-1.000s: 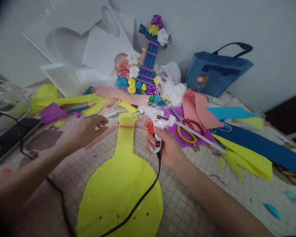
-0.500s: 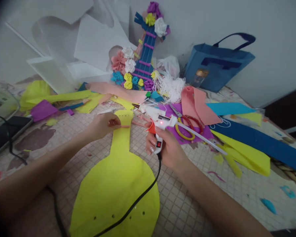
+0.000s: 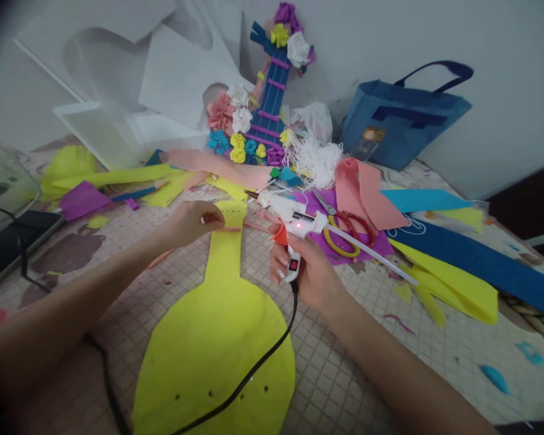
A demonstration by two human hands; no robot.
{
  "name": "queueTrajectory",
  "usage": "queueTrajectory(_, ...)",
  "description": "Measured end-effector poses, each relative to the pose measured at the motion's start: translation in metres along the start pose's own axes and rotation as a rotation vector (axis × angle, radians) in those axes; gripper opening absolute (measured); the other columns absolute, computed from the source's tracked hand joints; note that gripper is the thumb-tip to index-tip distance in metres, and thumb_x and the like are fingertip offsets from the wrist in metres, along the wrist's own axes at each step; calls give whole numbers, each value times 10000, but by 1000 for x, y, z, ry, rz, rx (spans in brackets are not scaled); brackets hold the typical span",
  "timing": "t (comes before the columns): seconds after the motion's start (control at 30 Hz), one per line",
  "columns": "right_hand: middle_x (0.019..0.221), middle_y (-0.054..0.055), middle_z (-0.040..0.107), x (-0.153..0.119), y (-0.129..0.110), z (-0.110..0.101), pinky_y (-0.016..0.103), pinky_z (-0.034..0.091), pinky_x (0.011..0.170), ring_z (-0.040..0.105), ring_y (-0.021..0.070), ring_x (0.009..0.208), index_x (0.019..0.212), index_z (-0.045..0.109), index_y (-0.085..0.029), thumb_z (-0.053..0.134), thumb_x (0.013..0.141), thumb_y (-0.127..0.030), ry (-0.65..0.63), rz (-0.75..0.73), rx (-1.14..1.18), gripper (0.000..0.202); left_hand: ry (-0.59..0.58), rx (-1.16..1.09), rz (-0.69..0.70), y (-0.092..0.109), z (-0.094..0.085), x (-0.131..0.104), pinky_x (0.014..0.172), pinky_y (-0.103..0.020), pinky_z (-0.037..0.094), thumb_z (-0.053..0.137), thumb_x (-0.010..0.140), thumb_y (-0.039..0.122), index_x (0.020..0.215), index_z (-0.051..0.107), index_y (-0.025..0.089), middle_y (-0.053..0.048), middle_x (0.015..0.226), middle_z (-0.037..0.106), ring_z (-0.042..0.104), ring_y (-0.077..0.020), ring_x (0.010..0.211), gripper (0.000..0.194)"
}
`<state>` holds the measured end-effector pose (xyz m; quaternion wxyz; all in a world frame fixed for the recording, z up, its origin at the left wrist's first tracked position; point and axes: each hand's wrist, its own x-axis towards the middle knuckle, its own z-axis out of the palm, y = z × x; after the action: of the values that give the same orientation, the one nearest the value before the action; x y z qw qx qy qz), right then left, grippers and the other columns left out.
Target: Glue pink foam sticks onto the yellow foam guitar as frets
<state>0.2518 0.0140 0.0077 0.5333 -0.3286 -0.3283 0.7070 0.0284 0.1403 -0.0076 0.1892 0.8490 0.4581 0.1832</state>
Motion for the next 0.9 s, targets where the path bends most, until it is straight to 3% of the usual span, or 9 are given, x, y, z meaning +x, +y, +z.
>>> queueTrajectory(0.5,568,-52,325,0,2,-1,257,379,429,336,103,450,920,592,-223,479,830,-365,62,-31,-164,203,-53,35,27,-1,3,-1,578,-212,394,582,689,144,735,687,157,-19,705,671,589,-130,639,115)
queueTrajectory(0.9,557,-56,357,-2,2,1,230,381,430,350,90,452,939,601,-202,504,834,-313,28,9,-3,182,-13,127,28,0,3,1,572,-225,378,564,729,205,747,669,158,-39,762,663,570,-143,673,116)
